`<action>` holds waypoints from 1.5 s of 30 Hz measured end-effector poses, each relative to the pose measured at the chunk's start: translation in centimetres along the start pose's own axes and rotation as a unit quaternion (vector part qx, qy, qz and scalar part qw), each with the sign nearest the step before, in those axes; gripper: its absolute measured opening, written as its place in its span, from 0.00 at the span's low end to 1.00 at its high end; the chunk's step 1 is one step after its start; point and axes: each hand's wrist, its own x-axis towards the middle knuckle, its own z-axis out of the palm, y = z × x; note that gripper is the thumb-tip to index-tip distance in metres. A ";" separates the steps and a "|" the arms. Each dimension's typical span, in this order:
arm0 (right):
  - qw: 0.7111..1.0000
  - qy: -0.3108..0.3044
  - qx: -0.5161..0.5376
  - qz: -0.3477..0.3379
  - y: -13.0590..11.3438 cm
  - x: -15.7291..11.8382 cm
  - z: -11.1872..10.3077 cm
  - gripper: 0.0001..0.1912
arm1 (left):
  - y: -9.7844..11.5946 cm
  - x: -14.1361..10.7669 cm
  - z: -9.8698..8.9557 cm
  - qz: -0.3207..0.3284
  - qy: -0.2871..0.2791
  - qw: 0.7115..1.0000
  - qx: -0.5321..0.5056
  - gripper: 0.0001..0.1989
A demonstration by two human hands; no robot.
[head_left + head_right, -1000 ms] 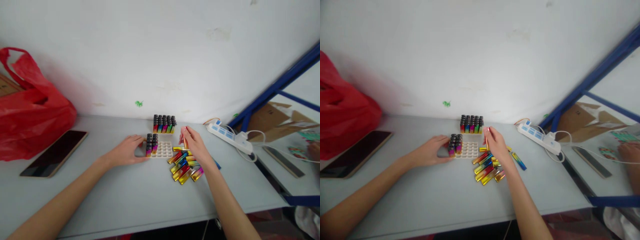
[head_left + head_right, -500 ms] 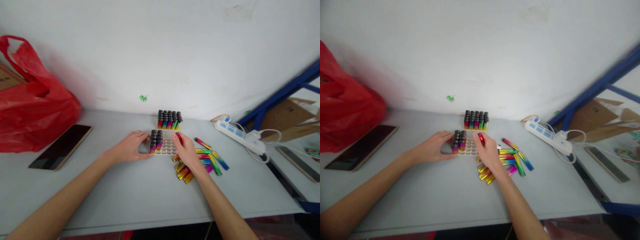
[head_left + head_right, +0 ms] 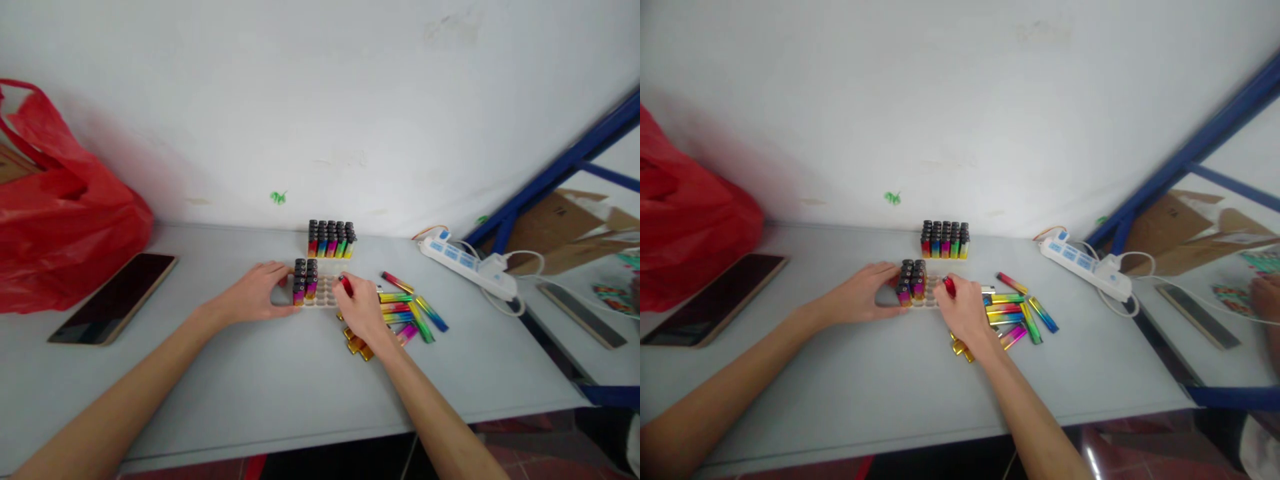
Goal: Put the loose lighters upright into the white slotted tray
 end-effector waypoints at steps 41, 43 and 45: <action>0.968 -0.115 -0.093 -0.203 0.3 -0.4 0.1 0.12 | -0.2 -0.1 0.3 0.023 0.012 1.000 0.010 0.27; 0.961 -0.098 -0.168 -0.194 0.2 -0.5 0.5 0.16 | -0.1 -0.1 0.3 0.023 0.011 1.000 0.009 0.26; 0.955 -0.089 -0.211 -0.187 0.0 -0.6 0.9 0.21 | 0.0 -0.1 0.3 0.024 0.012 1.000 0.007 0.26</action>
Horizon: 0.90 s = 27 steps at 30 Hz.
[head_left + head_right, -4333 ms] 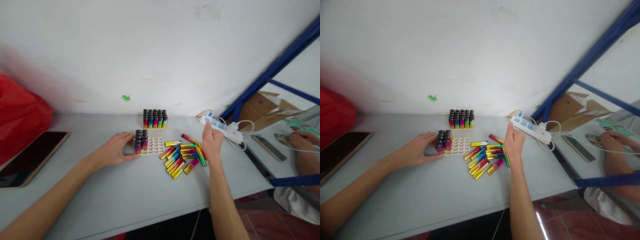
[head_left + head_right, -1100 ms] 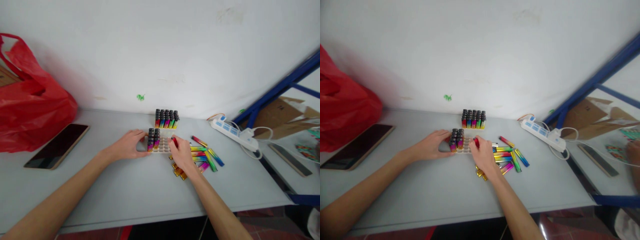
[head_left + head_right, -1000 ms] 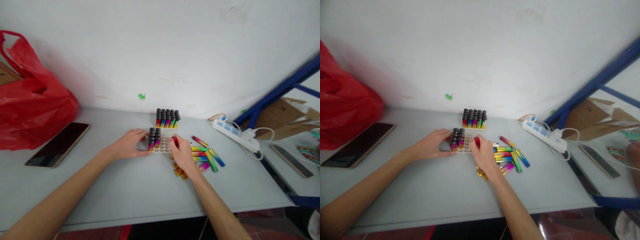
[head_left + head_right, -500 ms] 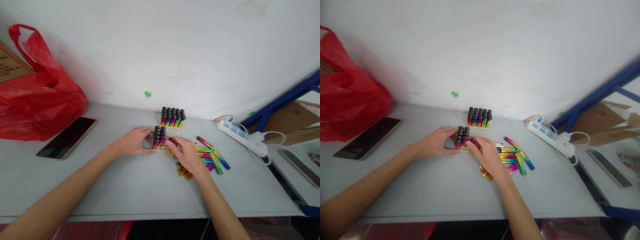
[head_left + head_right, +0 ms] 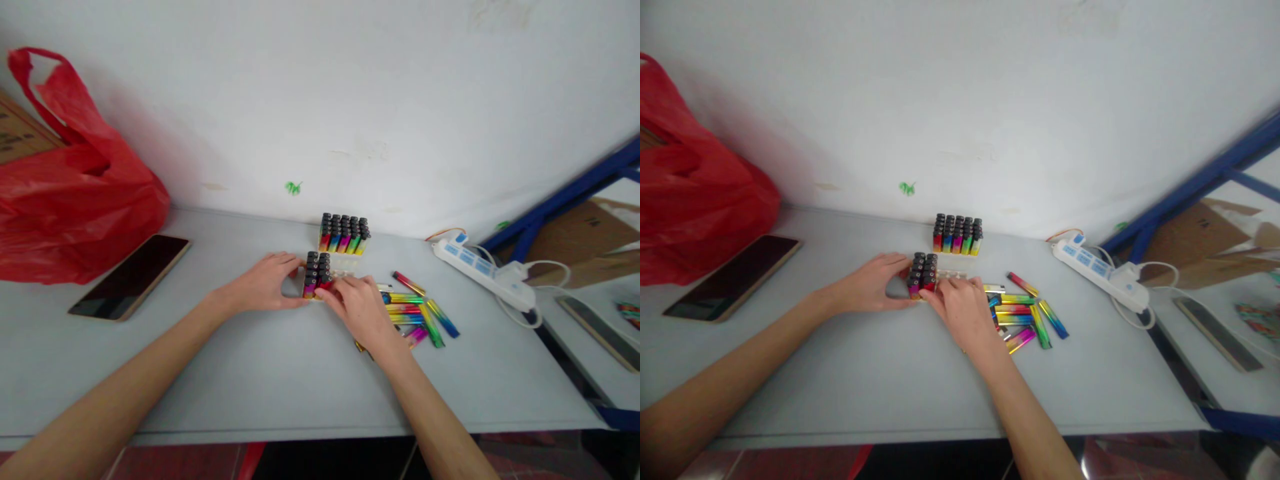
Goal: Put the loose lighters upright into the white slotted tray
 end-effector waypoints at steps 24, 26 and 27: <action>0.975 0.045 0.008 0.215 15.0 -4.2 -5.5 0.17 | 0.1 0.4 0.9 -0.053 0.010 0.998 0.026 0.35; 0.979 0.034 -0.005 0.202 15.6 -4.5 -5.0 0.14 | -0.1 0.4 0.9 -0.045 0.008 0.999 0.026 0.35; 0.980 0.039 -0.005 0.196 15.8 -4.4 -4.9 0.13 | -0.2 0.4 0.9 -0.041 0.009 0.999 0.025 0.36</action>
